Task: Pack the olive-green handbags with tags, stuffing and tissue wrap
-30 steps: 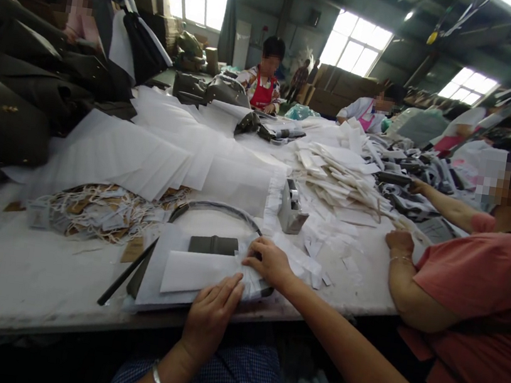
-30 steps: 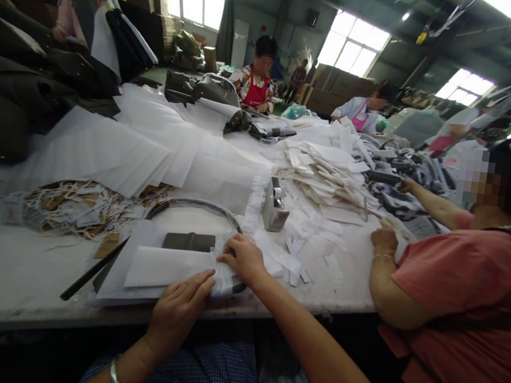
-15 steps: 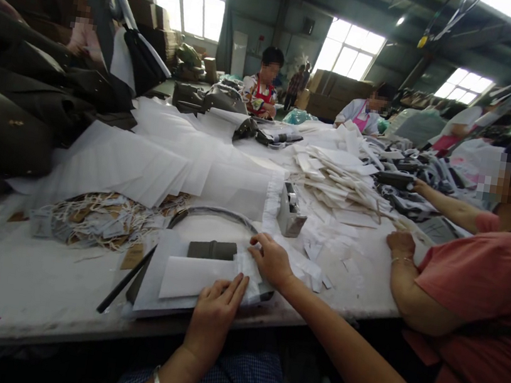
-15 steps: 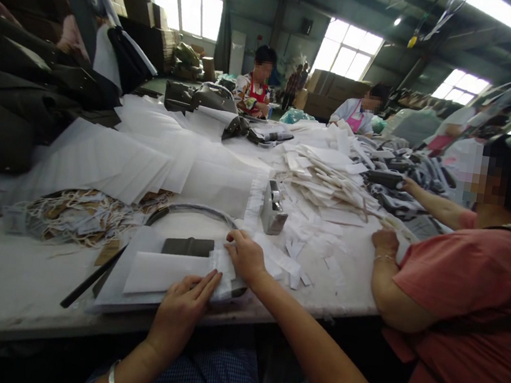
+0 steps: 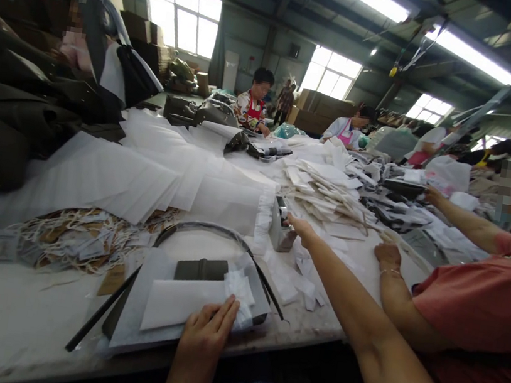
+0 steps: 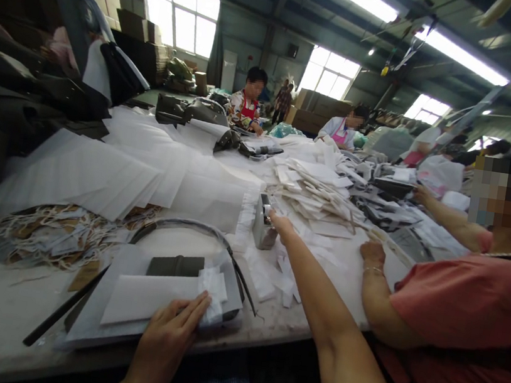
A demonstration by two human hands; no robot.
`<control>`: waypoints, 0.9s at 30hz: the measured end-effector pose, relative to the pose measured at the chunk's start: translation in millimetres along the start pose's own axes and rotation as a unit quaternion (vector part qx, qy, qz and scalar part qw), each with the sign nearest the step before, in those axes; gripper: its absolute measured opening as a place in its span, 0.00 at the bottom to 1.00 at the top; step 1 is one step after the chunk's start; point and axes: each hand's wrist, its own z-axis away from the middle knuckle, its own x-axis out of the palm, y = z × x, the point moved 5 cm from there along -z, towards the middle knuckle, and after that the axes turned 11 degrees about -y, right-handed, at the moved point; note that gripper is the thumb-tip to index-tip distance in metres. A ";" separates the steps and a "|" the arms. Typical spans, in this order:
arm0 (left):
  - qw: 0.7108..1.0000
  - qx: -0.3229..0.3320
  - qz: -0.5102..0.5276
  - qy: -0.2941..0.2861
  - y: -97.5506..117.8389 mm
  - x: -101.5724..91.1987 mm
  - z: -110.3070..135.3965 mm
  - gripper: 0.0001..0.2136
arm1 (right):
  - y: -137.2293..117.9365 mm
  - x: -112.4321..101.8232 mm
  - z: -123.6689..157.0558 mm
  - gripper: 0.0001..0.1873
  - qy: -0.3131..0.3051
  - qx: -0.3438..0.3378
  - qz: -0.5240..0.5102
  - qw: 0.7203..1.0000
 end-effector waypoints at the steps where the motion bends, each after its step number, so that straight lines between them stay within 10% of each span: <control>1: 1.000 -0.001 0.005 0.001 -0.5 0.3 0.0 0.27 | 0.5 3.3 -3.0 0.16 -0.003 0.017 -0.019 1.000; 13: 1.000 0.005 0.003 -0.001 -0.3 1.2 0.5 0.27 | -16.0 -30.7 68.1 0.16 0.010 -0.054 -0.195 0.979; 27: 1.000 0.002 0.019 0.003 0.6 -1.4 1.1 0.28 | 63.0 -19.6 115.4 0.22 0.007 -0.009 -0.131 0.991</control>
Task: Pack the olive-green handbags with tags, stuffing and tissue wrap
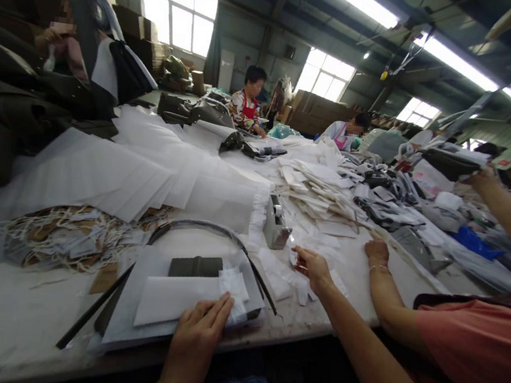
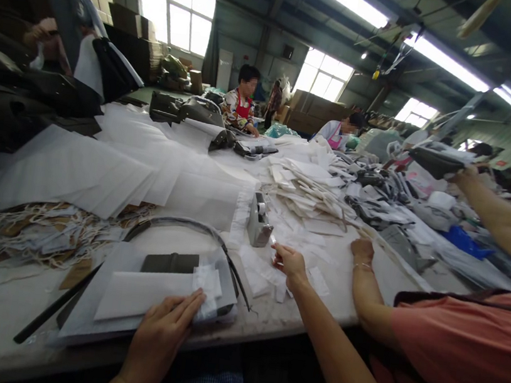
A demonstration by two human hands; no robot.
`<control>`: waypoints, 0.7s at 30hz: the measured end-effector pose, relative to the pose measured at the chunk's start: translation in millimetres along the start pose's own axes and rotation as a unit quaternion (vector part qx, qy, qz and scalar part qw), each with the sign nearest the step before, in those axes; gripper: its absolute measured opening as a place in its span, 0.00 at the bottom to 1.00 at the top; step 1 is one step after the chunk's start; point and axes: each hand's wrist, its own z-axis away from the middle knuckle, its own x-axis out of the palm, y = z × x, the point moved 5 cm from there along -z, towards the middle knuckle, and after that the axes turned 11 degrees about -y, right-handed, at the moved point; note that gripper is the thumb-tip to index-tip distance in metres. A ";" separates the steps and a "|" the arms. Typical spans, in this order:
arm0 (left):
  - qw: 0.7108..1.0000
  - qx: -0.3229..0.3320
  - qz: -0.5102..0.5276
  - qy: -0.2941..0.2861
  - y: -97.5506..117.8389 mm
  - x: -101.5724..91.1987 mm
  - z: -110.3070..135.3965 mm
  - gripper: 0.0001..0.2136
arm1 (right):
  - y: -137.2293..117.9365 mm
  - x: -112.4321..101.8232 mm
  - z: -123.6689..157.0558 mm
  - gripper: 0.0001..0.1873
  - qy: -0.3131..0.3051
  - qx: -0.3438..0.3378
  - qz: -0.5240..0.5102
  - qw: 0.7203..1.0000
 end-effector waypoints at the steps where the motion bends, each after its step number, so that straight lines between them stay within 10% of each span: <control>1: 1.000 0.000 0.001 -0.001 0.1 -0.2 -0.1 0.28 | 3.4 -0.2 -2.5 0.23 0.007 -0.002 0.018 1.000; 14: 1.000 -0.001 0.001 -0.030 -0.9 -0.7 -0.1 0.27 | -25.9 -39.7 -1.9 0.12 0.061 -0.115 0.394 0.910; 21: 1.000 0.012 0.004 -0.021 0.4 -1.2 -0.2 0.26 | -80.3 5.3 69.6 0.18 -0.195 -0.324 0.555 0.741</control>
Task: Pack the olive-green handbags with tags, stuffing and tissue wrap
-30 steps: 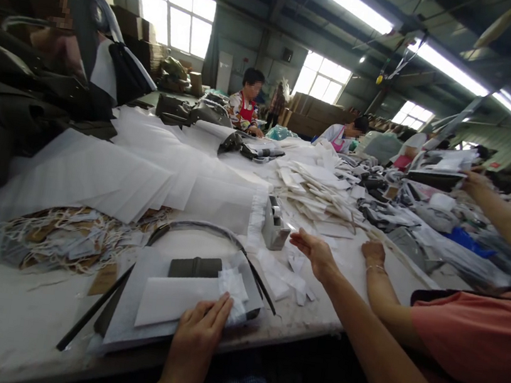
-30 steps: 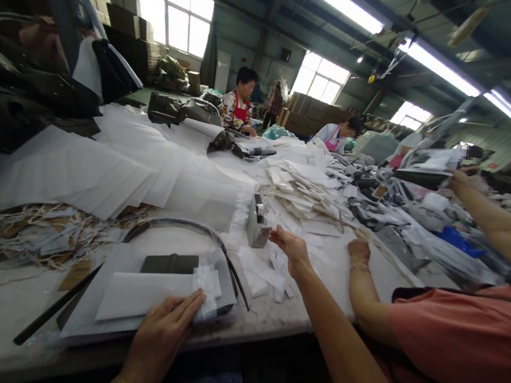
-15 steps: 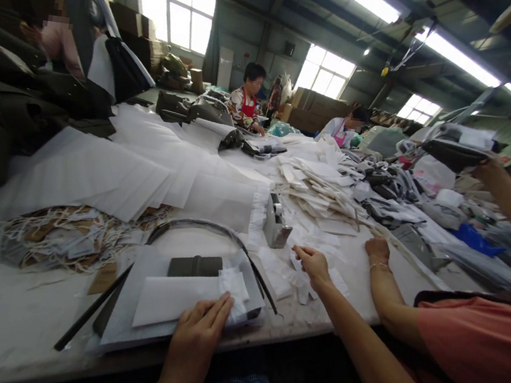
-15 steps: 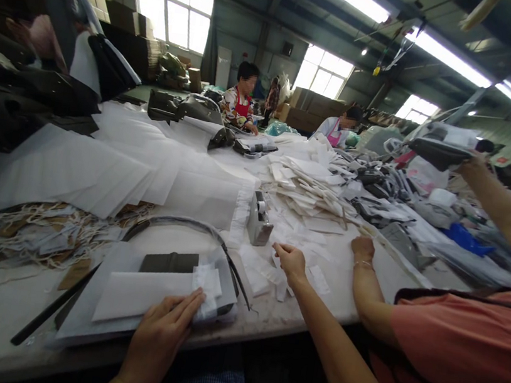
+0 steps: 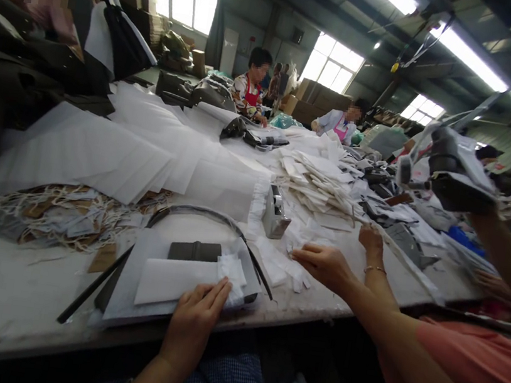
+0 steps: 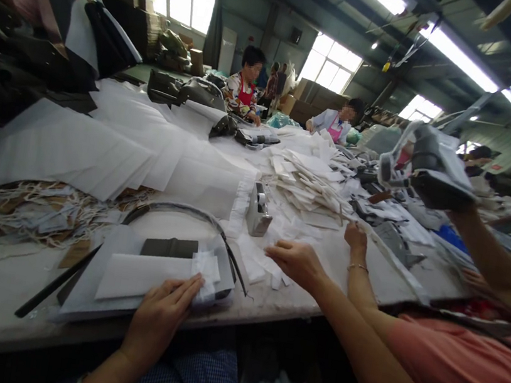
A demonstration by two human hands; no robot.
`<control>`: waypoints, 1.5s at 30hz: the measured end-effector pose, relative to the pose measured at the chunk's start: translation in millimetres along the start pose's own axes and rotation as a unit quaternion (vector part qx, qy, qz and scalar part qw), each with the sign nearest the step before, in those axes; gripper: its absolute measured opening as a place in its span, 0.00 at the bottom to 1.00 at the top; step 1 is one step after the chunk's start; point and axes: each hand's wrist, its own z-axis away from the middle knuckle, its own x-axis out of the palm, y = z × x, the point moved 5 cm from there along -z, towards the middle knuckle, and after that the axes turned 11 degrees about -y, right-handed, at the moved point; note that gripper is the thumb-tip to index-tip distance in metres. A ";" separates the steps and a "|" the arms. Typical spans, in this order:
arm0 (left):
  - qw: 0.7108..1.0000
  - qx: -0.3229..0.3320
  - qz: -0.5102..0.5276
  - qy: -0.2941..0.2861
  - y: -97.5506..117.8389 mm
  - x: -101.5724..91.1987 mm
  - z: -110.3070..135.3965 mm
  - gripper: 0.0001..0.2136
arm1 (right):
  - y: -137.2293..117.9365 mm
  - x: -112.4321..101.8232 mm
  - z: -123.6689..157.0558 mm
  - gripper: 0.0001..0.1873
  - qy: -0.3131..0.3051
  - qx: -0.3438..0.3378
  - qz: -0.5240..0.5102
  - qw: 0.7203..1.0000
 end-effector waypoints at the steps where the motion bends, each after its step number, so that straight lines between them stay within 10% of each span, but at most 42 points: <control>1: 1.000 -0.001 0.001 0.002 0.2 -0.5 0.0 0.26 | -17.2 -4.7 -1.1 0.17 -0.029 -0.048 -0.012 0.998; 7: 1.000 -0.009 -0.004 0.013 2.2 -3.5 -1.1 0.23 | -102.1 -10.2 -27.6 0.15 -0.243 -0.197 -0.226 0.923; 12: 1.000 -0.018 -0.006 0.004 2.2 -1.5 -2.4 0.21 | -106.0 14.7 -79.8 0.20 -0.324 -0.199 -0.218 0.899; 22: 0.999 -0.021 0.005 0.026 4.3 -7.4 -3.4 0.16 | -94.7 52.0 -155.5 0.15 -0.363 -0.191 -0.021 0.912; 45: 1.000 0.017 0.018 -0.016 4.4 -9.1 -5.3 0.11 | -126.1 68.1 -182.4 0.20 -0.402 -0.216 0.212 0.864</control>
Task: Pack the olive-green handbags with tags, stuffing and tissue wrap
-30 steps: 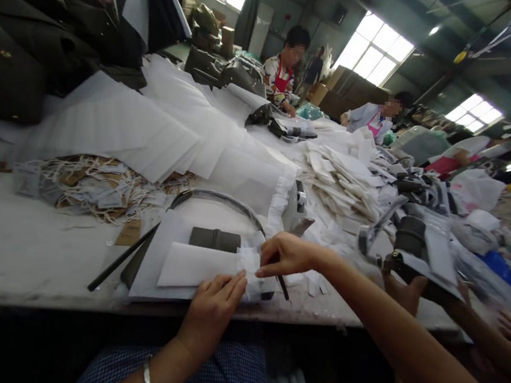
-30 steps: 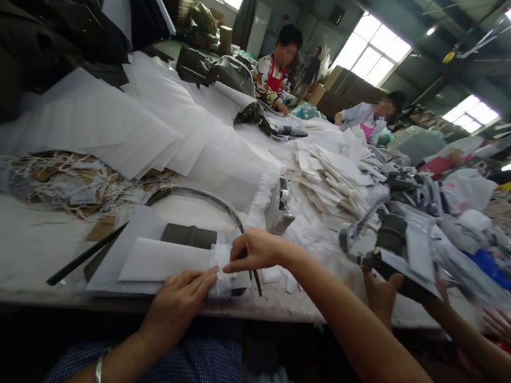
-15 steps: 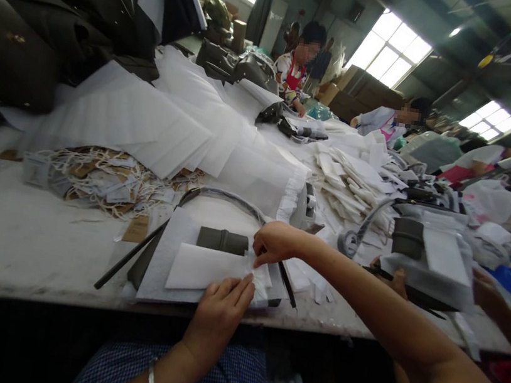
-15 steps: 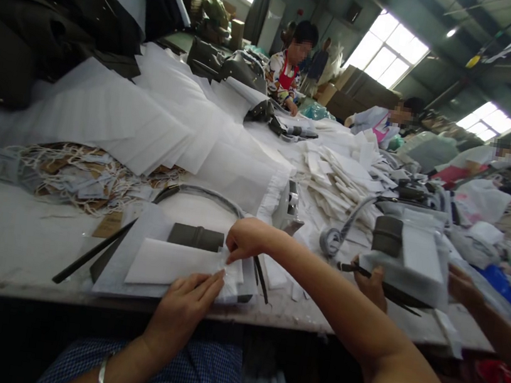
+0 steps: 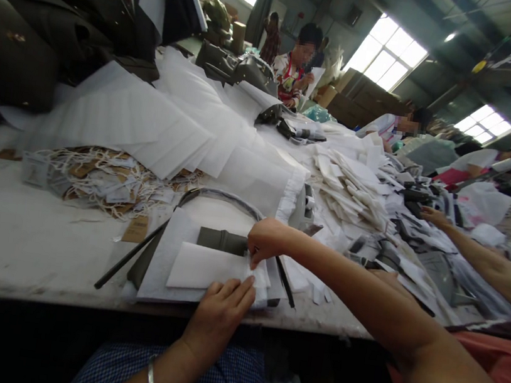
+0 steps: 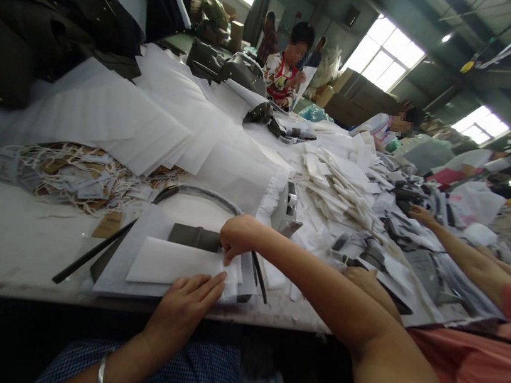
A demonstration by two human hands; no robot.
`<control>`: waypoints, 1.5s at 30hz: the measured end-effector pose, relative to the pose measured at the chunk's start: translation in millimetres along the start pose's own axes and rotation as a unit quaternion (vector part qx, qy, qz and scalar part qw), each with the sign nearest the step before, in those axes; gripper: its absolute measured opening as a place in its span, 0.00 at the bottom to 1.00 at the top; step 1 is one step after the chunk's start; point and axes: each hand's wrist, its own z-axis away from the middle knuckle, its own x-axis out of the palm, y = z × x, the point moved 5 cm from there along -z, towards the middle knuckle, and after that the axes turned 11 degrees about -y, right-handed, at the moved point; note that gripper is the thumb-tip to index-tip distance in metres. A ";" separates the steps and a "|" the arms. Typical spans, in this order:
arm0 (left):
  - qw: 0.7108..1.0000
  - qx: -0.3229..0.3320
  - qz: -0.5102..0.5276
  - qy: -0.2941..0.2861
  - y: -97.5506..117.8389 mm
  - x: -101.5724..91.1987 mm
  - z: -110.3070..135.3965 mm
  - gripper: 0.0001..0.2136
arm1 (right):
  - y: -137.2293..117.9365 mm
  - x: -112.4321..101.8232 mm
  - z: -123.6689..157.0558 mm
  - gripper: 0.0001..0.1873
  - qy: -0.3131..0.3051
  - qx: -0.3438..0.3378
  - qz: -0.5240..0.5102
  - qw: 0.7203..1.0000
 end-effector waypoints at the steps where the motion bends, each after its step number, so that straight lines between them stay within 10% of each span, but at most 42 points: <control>1: 1.000 -0.003 0.003 0.002 -0.3 0.4 0.1 0.11 | 0.3 -2.2 -2.1 0.21 -0.009 0.005 0.003 1.000; 34: 0.998 -0.042 0.028 0.047 -1.8 7.0 1.3 0.12 | 38.4 -3.4 -26.9 0.18 -0.057 0.066 -0.110 0.990; 45: 0.996 -0.041 0.042 0.073 -2.3 7.2 3.3 0.13 | 67.0 3.8 -35.0 0.12 0.037 0.112 -0.162 0.980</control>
